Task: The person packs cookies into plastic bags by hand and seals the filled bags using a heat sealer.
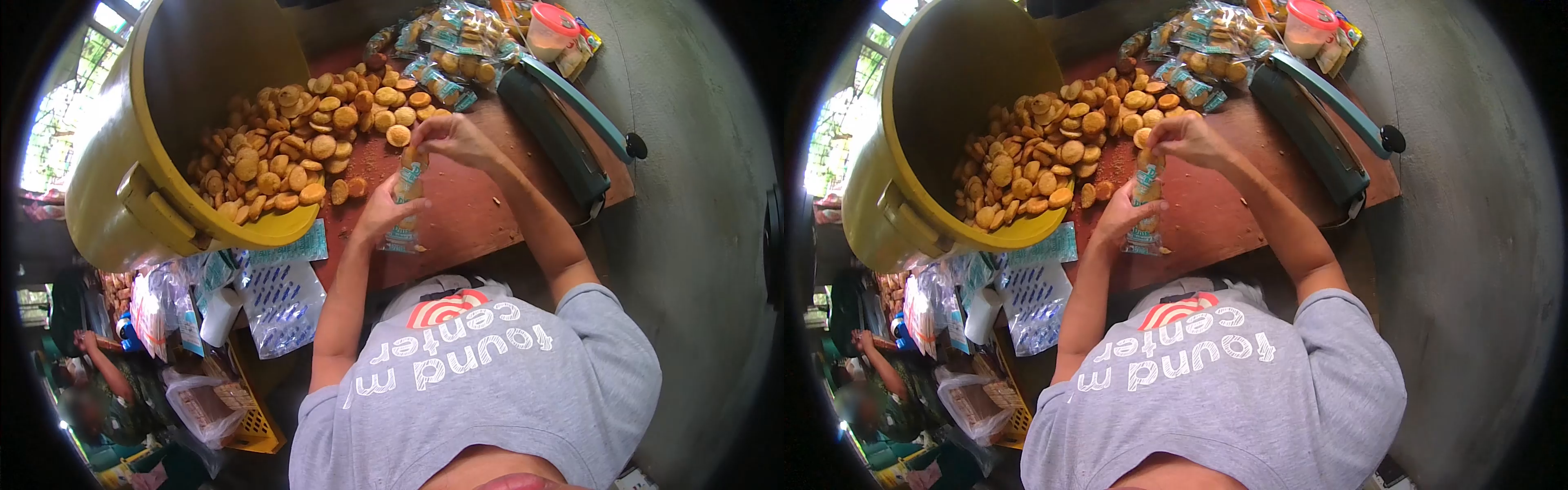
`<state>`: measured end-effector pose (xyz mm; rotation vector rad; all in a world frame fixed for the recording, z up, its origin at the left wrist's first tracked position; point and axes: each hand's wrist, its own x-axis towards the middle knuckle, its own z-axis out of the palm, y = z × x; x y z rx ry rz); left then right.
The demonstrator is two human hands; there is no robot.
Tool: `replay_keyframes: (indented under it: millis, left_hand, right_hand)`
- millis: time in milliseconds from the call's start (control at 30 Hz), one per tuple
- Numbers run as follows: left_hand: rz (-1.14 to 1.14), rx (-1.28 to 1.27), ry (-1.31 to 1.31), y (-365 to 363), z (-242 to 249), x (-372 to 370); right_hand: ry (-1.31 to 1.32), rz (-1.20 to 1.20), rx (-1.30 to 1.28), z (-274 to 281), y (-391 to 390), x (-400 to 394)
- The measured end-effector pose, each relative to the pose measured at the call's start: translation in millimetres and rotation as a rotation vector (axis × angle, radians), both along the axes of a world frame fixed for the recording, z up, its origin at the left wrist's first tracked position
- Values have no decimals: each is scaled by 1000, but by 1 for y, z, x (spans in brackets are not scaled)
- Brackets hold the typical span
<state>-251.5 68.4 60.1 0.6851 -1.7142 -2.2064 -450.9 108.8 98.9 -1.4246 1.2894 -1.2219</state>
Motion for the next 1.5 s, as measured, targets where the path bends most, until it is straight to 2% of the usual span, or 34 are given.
replay_keyframes:
  millis: [33,133,267,333,400,467,533,600,733,800,833,900,933,967,1000,1033,1100,1200,1333,1367,1433,1500]
  left_hand:
    - [-14,15,-16,1,2,-2]
    - [-43,48,-39,3,6,-9]
    - [-80,65,-42,5,8,-22]
    - [-100,41,-27,8,5,-30]
    - [-118,19,-12,9,4,-37]
    - [-141,-12,-33,11,3,-44]
    - [-155,28,-36,14,3,-50]
    - [-163,68,-39,16,3,-55]
    - [-211,78,-13,15,-5,-67]
    - [-229,44,-32,19,2,-73]
    - [-247,-23,-70,23,7,-75]
    - [-267,-89,-107,26,12,-78]
    - [-279,-198,-94,27,11,-80]
    - [-290,-308,-81,27,10,-82]
    - [-291,-309,-80,27,10,-83]
    - [-269,-220,-69,26,10,-84]
    - [-254,-128,-62,27,8,-88]
    - [-261,-122,-54,26,10,-93]
    - [-225,-65,-20,26,14,-102]
    - [-221,-80,-7,26,15,-104]
    - [-281,-67,-51,23,20,-106]
    - [-346,-57,-90,24,27,-112]
  right_hand:
    - [151,-21,45,3,4,4]
    - [247,-116,118,17,16,9]
    - [96,-256,39,5,22,-3]
    - [35,-448,0,1,25,-11]
    - [88,-456,-19,4,32,-17]
    - [40,-210,172,11,42,-22]
    - [-16,-205,162,15,49,-26]
    - [184,-174,78,17,56,-30]
    - [216,-164,-59,11,63,-34]
    - [296,-268,252,12,65,-39]
    - [294,-274,251,11,66,-44]
    - [-56,-216,436,6,68,-53]
    - [-57,-218,437,3,69,-55]
    - [-92,-244,311,1,70,-56]
    - [-126,-268,183,0,71,-57]
    - [-125,-270,180,0,72,-58]
    - [115,-178,24,7,79,-53]
    - [32,-192,175,1,78,-62]
    - [-66,-256,119,2,79,-58]
    - [279,-261,-32,8,81,-57]
    - [622,-274,-182,12,87,-57]
    - [588,-278,-201,16,92,-59]
